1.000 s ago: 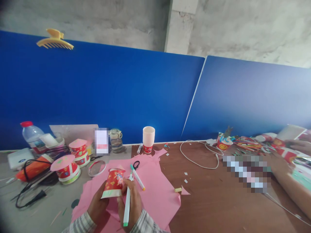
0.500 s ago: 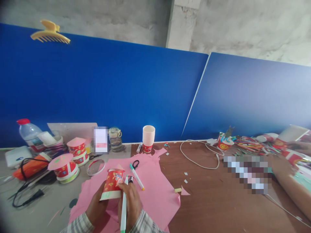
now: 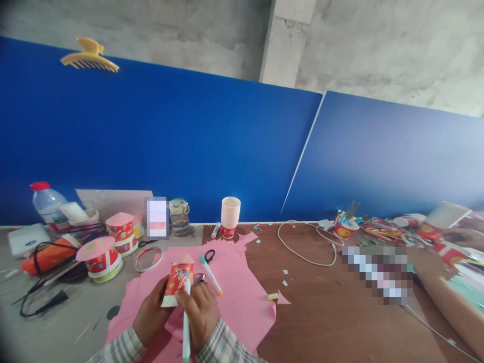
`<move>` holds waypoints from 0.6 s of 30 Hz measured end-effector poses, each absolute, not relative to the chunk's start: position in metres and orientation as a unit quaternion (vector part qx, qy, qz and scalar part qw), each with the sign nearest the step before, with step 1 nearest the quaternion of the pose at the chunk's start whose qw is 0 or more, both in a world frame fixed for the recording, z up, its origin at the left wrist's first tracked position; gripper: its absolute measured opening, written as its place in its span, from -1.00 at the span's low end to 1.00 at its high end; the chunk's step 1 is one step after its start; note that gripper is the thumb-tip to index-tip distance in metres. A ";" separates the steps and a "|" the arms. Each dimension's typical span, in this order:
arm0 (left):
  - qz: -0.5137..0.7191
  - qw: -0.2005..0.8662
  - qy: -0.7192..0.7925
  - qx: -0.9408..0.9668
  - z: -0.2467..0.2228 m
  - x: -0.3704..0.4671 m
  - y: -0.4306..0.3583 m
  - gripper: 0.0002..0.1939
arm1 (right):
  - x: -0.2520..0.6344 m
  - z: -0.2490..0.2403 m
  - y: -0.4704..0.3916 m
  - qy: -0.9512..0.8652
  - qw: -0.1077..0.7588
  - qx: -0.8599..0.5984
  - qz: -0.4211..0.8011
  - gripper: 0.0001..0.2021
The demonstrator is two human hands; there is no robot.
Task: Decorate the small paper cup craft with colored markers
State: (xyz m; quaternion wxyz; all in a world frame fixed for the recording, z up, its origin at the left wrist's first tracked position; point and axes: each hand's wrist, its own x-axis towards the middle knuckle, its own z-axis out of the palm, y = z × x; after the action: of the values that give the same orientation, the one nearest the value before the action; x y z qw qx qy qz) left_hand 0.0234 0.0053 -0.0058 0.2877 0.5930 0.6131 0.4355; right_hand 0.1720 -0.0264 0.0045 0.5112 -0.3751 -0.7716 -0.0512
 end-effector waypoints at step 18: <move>0.429 0.301 0.555 0.646 0.000 0.025 0.004 -0.78 | 0.170 0.015 -0.028 -0.809 0.506 -0.295 -0.042 -0.64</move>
State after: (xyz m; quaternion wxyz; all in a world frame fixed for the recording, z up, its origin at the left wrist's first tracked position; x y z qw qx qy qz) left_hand 0.0250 0.0035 -0.0003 0.3006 0.6457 0.5553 0.4293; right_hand 0.1702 -0.0279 0.0150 0.5062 -0.2952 -0.8092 -0.0419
